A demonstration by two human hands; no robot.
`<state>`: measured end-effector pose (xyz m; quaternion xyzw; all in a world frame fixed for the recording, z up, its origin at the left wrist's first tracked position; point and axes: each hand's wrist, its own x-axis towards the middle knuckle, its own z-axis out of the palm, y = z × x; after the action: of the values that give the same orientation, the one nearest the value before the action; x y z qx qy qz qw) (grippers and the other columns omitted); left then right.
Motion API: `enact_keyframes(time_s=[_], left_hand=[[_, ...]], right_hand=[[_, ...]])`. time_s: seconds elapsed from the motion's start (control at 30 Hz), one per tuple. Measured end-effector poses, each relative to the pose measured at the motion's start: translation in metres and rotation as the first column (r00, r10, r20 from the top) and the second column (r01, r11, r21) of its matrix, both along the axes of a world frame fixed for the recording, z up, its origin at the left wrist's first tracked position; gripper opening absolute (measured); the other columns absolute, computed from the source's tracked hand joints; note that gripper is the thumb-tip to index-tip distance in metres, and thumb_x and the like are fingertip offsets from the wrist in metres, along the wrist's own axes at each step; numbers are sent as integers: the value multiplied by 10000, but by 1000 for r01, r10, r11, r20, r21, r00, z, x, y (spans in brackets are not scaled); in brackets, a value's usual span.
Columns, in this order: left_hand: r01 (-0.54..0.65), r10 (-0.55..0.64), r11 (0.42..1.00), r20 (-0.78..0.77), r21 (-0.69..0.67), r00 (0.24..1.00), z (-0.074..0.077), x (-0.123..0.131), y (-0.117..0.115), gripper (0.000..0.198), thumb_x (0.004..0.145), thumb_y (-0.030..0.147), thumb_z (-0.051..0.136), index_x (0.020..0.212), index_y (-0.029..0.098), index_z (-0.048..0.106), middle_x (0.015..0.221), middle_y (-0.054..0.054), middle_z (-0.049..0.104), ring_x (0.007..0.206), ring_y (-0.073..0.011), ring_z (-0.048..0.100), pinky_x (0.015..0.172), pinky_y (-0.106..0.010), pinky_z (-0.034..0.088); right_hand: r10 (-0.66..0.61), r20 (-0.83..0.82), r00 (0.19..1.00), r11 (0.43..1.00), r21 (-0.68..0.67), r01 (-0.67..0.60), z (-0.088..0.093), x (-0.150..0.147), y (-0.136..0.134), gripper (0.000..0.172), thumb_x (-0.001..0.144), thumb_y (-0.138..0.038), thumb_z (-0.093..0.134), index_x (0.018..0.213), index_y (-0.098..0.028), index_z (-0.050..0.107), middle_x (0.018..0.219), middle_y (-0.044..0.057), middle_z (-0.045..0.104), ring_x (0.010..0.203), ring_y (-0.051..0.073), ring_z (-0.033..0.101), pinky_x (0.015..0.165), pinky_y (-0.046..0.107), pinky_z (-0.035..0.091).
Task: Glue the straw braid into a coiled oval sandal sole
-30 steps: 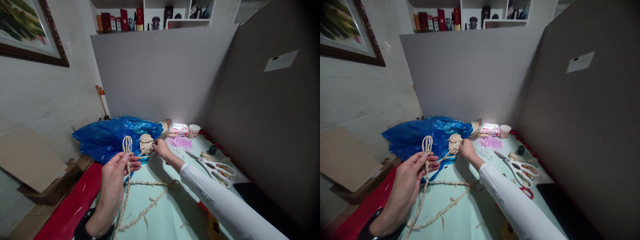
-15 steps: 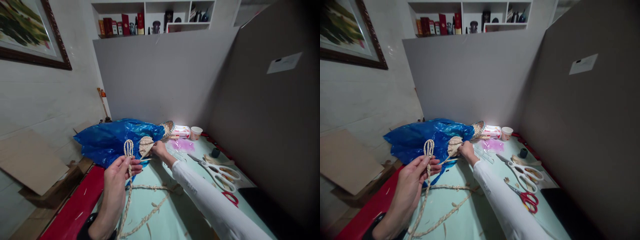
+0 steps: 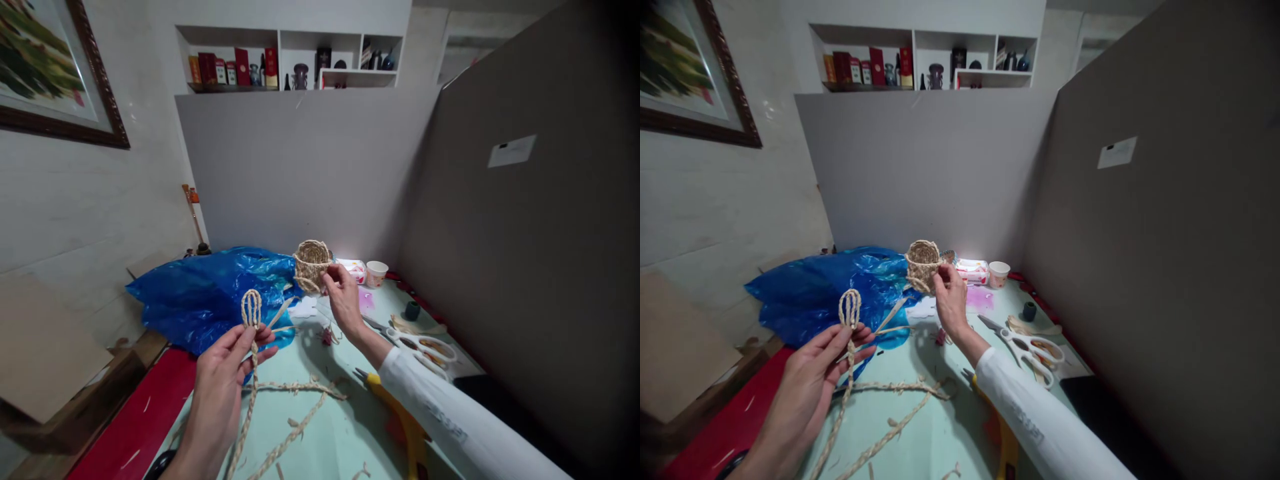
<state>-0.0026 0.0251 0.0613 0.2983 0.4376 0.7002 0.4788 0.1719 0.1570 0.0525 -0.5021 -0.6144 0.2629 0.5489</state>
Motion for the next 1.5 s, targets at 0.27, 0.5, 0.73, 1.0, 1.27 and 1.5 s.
enact_keyframes(time_s=[0.27,0.5,0.73,1.0,1.27,1.5], left_hand=[[135,-137,990,60,32,989,13,14,-12,265,625,322,873,733,115,748,822,-68,753,801,-175,703,773,-266,602],[194,-196,980,80,36,977,10,11,-10,207,669,283,846,721,126,722,751,-53,713,737,-181,705,701,-269,593],[204,-206,978,79,37,975,7,8,-10,162,725,247,807,766,106,738,800,-60,698,755,-158,674,716,-266,597],[200,-202,979,88,31,975,6,9,-9,161,723,233,808,758,93,736,800,-76,720,754,-163,676,735,-285,606],[225,-228,974,107,35,968,7,10,-8,76,767,183,751,760,118,712,810,-76,735,784,-190,715,768,-298,600],[213,-214,977,95,28,972,8,10,-7,48,820,146,691,824,104,713,867,-97,747,816,-200,724,776,-319,608]], right_hand=[[393,-42,918,907,-145,-395,-8,-17,-59,275,957,-327,607,1177,-163,609,1139,72,658,917,202,672,773,393,580],[440,-74,895,892,-78,-445,-4,-28,-79,112,892,-236,611,795,-182,602,756,-15,619,662,137,593,622,283,514],[452,-82,888,890,-25,-455,-2,-24,-80,71,850,-248,563,800,-204,589,773,-3,603,719,164,564,622,278,477],[472,-85,878,881,-4,-474,-5,-22,-79,61,852,-234,560,803,-210,587,785,-11,594,733,159,554,659,279,457],[476,-119,872,874,-48,-484,-8,-24,-78,41,822,-232,588,808,-202,612,769,-3,631,706,162,575,682,304,475],[496,-151,855,862,-32,-506,-9,-26,-77,42,818,-229,584,795,-197,598,745,-13,610,675,148,554,661,296,463]])
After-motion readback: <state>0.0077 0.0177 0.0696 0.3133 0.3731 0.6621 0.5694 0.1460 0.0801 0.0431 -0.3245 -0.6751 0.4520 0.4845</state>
